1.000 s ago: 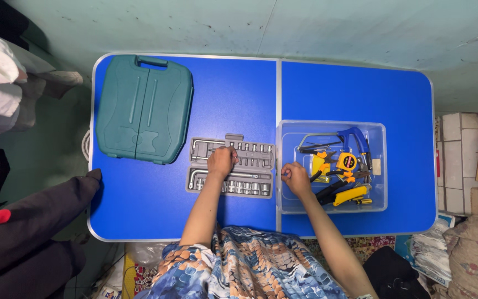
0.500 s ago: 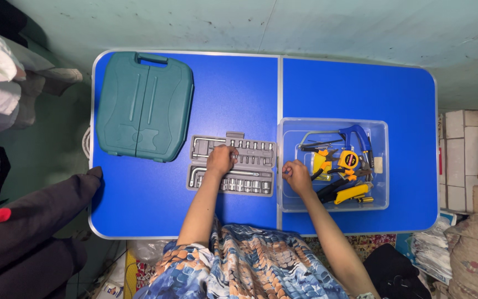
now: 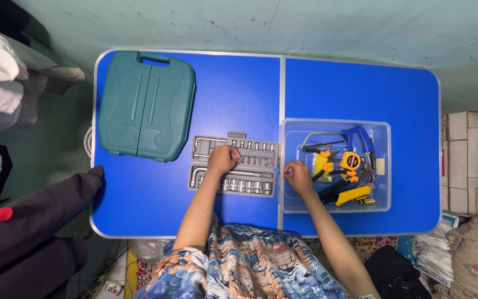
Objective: The person places driver bits and sockets into a socket set organizer by hand and folds the case closed.
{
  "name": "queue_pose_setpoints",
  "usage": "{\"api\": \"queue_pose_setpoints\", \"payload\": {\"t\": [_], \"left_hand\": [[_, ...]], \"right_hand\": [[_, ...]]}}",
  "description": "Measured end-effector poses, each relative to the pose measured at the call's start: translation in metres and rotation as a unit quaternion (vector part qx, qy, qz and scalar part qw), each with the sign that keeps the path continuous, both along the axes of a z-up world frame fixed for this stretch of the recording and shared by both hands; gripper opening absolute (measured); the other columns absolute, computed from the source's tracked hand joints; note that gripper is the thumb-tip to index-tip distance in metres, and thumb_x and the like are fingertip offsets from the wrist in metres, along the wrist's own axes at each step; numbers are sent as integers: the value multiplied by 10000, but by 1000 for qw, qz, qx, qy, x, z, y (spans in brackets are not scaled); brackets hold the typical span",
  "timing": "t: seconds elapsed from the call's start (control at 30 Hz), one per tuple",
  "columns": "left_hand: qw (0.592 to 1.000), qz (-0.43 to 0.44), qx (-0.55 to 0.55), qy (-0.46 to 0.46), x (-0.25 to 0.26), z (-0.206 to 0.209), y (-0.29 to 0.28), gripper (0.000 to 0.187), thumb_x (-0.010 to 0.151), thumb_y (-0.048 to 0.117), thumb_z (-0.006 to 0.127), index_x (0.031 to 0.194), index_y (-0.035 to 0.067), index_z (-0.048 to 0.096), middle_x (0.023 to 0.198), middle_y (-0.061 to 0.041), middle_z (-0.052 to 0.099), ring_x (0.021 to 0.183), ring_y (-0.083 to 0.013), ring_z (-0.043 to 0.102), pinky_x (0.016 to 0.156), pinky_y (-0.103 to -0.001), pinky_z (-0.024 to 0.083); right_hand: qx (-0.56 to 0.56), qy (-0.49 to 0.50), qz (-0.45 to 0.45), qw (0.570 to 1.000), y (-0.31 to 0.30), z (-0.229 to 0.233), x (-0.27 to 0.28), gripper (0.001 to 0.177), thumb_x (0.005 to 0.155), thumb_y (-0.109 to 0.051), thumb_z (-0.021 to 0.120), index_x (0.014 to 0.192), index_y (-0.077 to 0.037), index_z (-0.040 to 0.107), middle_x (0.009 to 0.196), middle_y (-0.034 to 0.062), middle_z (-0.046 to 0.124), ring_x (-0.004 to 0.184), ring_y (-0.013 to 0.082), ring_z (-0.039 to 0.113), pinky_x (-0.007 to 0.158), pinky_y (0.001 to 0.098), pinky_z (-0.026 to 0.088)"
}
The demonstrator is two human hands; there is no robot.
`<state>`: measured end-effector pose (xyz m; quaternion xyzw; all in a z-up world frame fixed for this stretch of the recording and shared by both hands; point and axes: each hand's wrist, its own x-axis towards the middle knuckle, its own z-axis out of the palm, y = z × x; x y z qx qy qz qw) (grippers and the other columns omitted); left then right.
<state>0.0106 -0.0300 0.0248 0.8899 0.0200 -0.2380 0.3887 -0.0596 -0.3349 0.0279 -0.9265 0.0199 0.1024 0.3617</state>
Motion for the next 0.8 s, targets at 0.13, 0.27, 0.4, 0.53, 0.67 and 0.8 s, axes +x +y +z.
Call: {"api": "queue_pose_setpoints", "payload": {"t": [0.13,0.27,0.4,0.53,0.67,0.8], "left_hand": [[991,28,-133,10,6,-10,-34,108,767,197,831,869,191,796,840,-18,789,814,-182,782,805,-339,608],[995,-2,-92,28,9,7,-86,89,788,235,827,870,209,807,859,-30,792,849,-222,764,809,-379,591],[998,-42,8,43,12,15,-107,71,798,257,810,849,211,792,938,-46,782,940,-270,739,829,-430,580],[993,-79,76,35,9,13,-117,78,876,270,744,916,206,765,1001,-118,740,983,-342,710,840,-486,563],[994,-81,76,-12,1,4,-121,104,905,275,702,946,189,742,1006,-121,747,980,-351,716,826,-499,566],[997,-72,34,5,1,2,-110,116,907,279,711,985,214,768,988,-111,765,983,-331,726,863,-465,569]], "right_hand": [[-10,15,-2,1000,1,-4,0,214,680,41,824,839,-51,714,817,111,622,657,216,656,646,356,550],[-17,13,6,1000,-1,-10,0,224,687,30,826,850,-56,699,834,115,622,661,243,664,648,376,551],[-35,18,4,999,-1,-14,-1,229,686,19,840,848,-56,697,837,124,614,675,258,663,645,388,546],[-23,7,8,1000,-1,-11,1,238,680,20,846,851,-56,698,822,124,616,681,260,660,658,383,552],[-17,9,10,1000,0,-7,3,245,671,14,850,850,-55,697,820,118,621,690,258,659,664,379,556],[-16,24,7,1000,-1,-4,3,240,685,8,855,855,-54,696,832,121,616,674,260,659,652,381,554]]}}
